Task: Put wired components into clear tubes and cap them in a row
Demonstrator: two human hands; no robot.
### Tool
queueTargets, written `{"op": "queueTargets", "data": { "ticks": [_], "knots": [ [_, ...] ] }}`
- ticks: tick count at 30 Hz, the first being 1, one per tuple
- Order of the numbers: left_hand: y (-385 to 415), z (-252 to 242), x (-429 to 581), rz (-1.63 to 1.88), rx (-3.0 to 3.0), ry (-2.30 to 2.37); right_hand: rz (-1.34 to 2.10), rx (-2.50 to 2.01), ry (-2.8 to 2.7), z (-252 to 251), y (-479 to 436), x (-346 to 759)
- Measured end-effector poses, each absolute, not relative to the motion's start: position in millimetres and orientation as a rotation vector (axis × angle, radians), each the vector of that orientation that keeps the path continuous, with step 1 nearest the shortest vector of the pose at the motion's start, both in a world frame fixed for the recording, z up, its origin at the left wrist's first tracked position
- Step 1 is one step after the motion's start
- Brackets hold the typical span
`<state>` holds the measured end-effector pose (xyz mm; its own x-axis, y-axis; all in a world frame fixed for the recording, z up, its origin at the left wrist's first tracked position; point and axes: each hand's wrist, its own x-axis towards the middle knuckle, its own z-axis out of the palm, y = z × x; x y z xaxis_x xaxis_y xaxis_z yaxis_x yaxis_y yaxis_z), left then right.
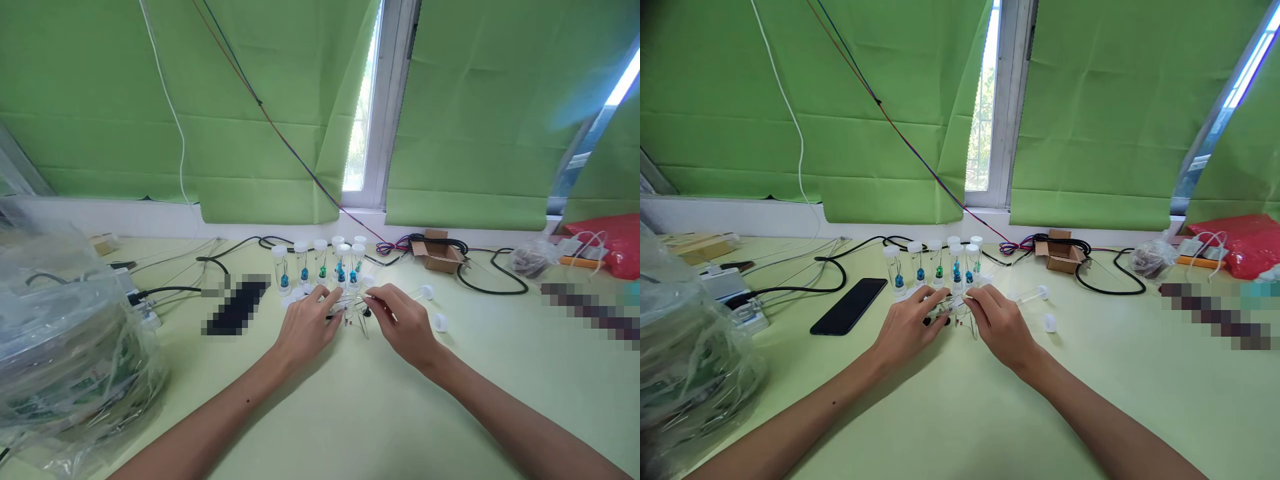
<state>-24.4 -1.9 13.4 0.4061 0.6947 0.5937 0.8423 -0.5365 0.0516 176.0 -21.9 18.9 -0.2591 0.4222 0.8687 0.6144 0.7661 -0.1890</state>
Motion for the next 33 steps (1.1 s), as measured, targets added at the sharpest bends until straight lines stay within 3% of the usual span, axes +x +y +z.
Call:
{"op": "queueTargets", "data": {
  "ticks": [33],
  "knots": [
    [-9.7, 6.8, -15.2, -1.142, -2.609, -1.31, -0.324, -0.696, -1.793, 21.2, -24.4, 173.0]
  ]
}}
